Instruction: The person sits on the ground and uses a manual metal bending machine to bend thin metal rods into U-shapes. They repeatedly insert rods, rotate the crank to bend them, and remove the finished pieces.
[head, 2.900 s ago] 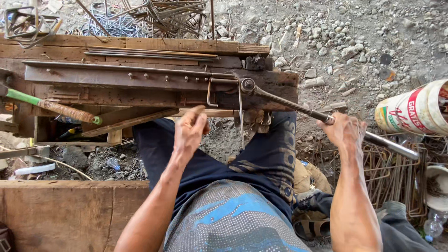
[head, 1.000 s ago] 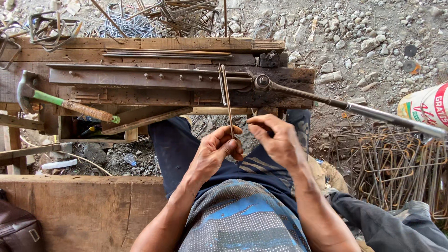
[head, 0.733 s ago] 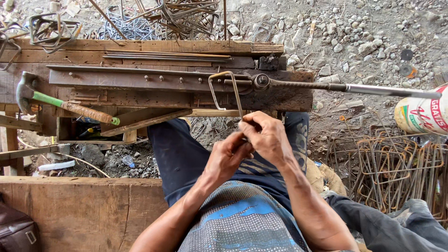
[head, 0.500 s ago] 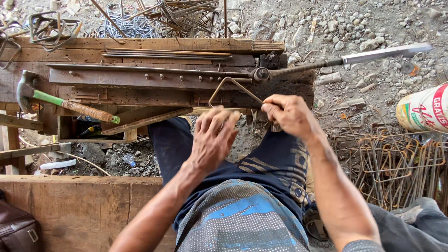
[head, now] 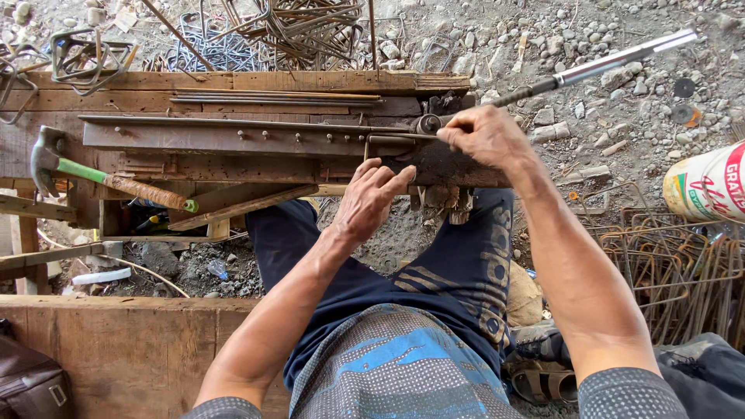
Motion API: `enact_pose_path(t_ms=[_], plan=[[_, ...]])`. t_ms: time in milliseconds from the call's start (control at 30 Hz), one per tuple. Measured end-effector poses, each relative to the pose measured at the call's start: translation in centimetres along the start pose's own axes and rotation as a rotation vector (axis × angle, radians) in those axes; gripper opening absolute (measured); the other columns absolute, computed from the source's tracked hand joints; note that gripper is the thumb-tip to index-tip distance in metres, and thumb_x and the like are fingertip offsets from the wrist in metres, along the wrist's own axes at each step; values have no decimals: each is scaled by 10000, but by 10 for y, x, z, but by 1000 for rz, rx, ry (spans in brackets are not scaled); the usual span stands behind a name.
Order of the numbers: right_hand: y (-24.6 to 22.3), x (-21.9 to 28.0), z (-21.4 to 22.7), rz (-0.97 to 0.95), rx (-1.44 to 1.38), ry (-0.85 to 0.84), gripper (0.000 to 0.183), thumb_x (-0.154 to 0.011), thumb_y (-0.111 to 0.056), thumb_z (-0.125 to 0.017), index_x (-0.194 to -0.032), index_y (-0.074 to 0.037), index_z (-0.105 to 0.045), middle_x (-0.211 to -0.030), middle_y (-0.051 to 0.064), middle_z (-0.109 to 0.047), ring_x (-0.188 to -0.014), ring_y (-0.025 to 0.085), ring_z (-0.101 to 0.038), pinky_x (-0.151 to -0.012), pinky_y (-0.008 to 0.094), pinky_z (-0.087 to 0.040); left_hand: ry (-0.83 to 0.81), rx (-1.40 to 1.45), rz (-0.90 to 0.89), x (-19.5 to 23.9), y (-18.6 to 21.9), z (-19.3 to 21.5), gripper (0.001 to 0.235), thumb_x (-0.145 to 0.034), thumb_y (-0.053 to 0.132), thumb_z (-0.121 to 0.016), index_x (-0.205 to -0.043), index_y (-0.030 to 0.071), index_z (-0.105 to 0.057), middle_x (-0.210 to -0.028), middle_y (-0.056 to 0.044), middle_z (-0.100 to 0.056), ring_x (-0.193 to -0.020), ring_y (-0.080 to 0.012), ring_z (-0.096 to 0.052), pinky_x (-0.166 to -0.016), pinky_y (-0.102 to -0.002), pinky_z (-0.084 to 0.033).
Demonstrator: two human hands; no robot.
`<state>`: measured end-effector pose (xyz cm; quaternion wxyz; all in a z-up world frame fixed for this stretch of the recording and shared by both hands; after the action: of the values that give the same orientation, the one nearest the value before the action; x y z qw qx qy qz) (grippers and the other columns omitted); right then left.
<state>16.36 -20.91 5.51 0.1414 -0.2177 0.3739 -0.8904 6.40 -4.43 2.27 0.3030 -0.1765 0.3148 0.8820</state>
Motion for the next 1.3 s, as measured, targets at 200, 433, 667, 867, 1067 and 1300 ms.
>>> enact_pose_path(t_ms=[200, 433, 667, 867, 1067, 1300], plan=[[59, -22, 57, -58, 154, 197, 207, -1008, -107, -611, -1173, -7, -687, -1097, 189, -652, -830, 230, -602, -684, 269, -541, -98, 74, -34, -6, 5, 5, 377, -1008, 3, -502, -1374, 83, -546, -805, -55, -469, -767, -284, -517, -976, -416, -402], [130, -59, 85, 46, 668, 216, 664, -696, -97, -784, -1329, -226, -631, -1402, 97, -609, -1229, 311, -495, -1040, 506, -257, -184, 82, -9, -8, 3, 4, 419, -981, -11, -472, -1379, 88, -553, -777, -44, -412, -736, -277, -497, -927, -398, -394], [225, -136, 78, -220, 1056, -85, 321, -1029, -330, -548, -1340, -330, -629, -893, 4, -647, -807, 193, -539, -883, 346, -399, -266, 88, 19, -10, 4, 0, 414, -995, 10, -441, -1390, 69, -551, -796, -58, -436, -708, -284, -475, -926, -409, -392], [192, -120, 104, -113, 1059, -76, 230, -1032, -291, -617, -1249, -262, -686, -880, -29, -725, -773, 192, -585, -934, 317, -402, -346, 103, 53, -6, -1, -5, 443, -976, -12, -478, -1403, 82, -555, -818, -61, -479, -740, -281, -501, -967, -403, -374], [277, -126, 124, -159, 1140, -50, 297, -1035, -498, -559, -849, -270, -595, -697, -35, -577, -632, 151, -499, -811, 306, -467, -332, 97, 52, -14, 4, 2, 429, -949, -48, -547, -1366, 52, -559, -772, -47, -441, -690, -262, -486, -989, -396, -399], [308, -130, 123, -496, 1117, -229, 387, -983, -585, -539, -1131, -276, -718, -863, 2, -647, -808, 228, -577, -965, 383, -416, -330, -252, 164, -24, 18, -6, 149, -968, 212, -646, -974, 64, -630, -846, -89, -566, -764, -277, -582, -979, -441, -421]])
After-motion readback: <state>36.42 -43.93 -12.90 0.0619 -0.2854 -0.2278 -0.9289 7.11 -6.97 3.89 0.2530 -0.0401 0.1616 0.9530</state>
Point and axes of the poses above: each hand's wrist, its own x-axis away from the middle knuckle, its own z-axis out of the back of the hand, y = z × x, the point moved 9 cm from there along -x, towards the middle knuckle
